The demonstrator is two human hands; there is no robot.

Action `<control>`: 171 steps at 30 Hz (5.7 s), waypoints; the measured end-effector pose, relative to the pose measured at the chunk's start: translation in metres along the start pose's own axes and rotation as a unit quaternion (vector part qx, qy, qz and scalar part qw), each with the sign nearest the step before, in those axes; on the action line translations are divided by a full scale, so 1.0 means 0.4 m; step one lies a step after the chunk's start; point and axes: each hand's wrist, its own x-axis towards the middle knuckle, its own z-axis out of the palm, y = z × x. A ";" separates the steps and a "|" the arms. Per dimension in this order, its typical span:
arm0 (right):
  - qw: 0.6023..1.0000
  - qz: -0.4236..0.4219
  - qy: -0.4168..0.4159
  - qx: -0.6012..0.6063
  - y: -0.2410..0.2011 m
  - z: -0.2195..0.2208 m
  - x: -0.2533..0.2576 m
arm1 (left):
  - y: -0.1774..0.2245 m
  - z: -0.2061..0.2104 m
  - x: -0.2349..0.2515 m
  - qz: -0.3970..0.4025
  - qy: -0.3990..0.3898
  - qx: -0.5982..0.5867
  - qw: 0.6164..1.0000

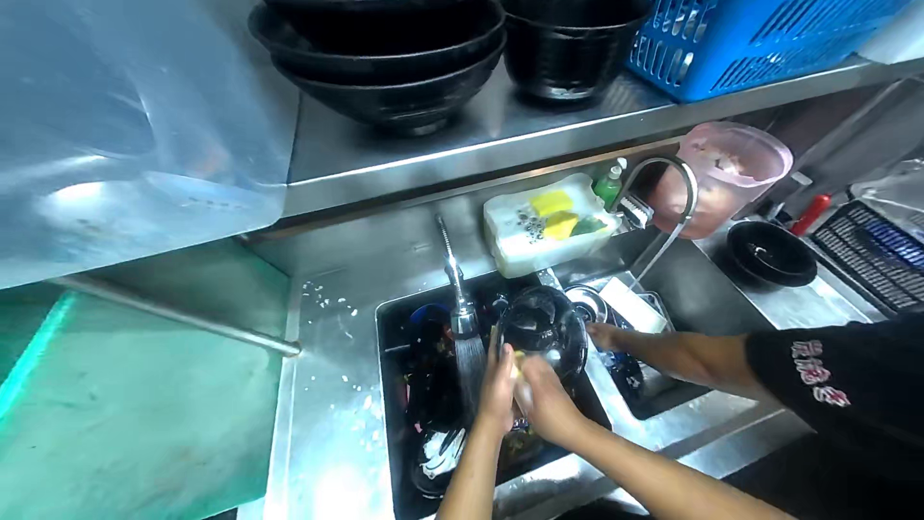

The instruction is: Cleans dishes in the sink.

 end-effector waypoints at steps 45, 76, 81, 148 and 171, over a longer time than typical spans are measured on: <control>0.828 0.301 0.162 0.445 0.241 -0.154 -0.038 | -0.100 -0.028 0.082 -0.001 0.074 0.337 0.939; 0.514 0.471 0.343 0.630 0.564 -0.160 -0.060 | -0.192 -0.154 0.048 -0.163 0.179 0.170 0.955; 0.649 0.420 0.296 0.561 0.534 -0.196 -0.098 | -0.112 -0.194 -0.011 -0.032 0.133 0.233 0.963; 0.982 0.177 0.026 0.058 0.160 -0.084 0.125 | -0.050 -0.140 0.038 -0.171 0.189 -0.224 0.941; 0.989 -0.030 -0.047 -0.137 0.070 -0.031 0.193 | -0.040 -0.001 0.143 -0.139 0.019 -0.275 0.951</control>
